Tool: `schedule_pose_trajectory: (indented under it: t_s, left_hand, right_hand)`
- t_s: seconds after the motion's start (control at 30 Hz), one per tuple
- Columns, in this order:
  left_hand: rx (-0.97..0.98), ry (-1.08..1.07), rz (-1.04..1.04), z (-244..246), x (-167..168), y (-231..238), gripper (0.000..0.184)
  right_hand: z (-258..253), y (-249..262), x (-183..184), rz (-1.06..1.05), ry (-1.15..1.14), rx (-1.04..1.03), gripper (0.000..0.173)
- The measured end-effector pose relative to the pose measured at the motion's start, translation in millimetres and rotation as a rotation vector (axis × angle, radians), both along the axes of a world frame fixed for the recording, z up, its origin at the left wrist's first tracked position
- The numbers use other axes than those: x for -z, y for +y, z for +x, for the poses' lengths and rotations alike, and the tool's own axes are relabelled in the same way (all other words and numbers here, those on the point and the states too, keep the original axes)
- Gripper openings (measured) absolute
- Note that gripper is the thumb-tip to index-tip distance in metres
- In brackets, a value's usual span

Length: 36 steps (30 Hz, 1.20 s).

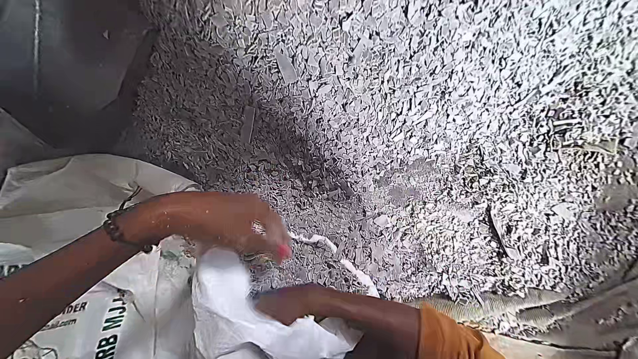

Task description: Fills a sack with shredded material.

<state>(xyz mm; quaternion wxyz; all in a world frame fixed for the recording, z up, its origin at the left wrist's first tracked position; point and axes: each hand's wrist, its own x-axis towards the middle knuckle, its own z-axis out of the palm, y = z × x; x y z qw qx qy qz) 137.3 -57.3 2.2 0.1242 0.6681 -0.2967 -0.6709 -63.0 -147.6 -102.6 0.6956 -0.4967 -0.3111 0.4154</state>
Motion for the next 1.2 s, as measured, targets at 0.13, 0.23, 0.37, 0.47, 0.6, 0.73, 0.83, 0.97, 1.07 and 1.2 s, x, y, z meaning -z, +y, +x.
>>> schedule_pose_trajectory:
  t_s: [0.13,0.23,0.37,0.47,0.6,0.73,0.83,0.97,1.07,1.2]
  left_hand:
    - [-0.296,-0.848,-0.547,32,56,16,0.020]
    - [-0.420,-1.121,-0.875,54,61,-25,0.024]
    - [-0.508,-1.117,-0.712,79,74,-85,0.044]
    - [-0.515,-1.207,-0.749,79,108,-95,0.031]
    - [-0.435,-1.063,-0.811,51,132,-84,0.024]
    - [-0.388,-0.816,-0.747,32,129,-60,0.031]
    - [-0.460,-0.541,-0.530,10,120,-43,0.042]
    - [-0.388,-0.328,-0.209,-8,104,-29,0.039]
    - [-0.324,-0.198,-0.049,-20,67,-23,0.039]
    - [-0.039,-0.158,-0.016,-63,7,16,0.040]
  right_hand:
    - [67,-110,-8,-0.396,-0.178,0.681,0.023]
    - [119,-208,-1,-0.905,-0.396,1.334,0.037]
    - [185,-273,40,-1.248,-0.572,1.631,0.068]
    - [186,-243,58,-1.184,-0.644,1.632,0.063]
    - [137,-181,70,-1.051,-0.561,1.416,0.057]
    - [90,-149,83,-0.898,-0.403,1.353,0.069]
    - [58,-134,81,-0.685,-0.100,1.306,0.064]
    - [29,-114,56,-0.362,0.447,1.123,0.056]
    - [22,-113,36,-0.362,0.516,1.010,0.050]
    - [4,-70,8,-0.254,0.320,0.826,0.041]
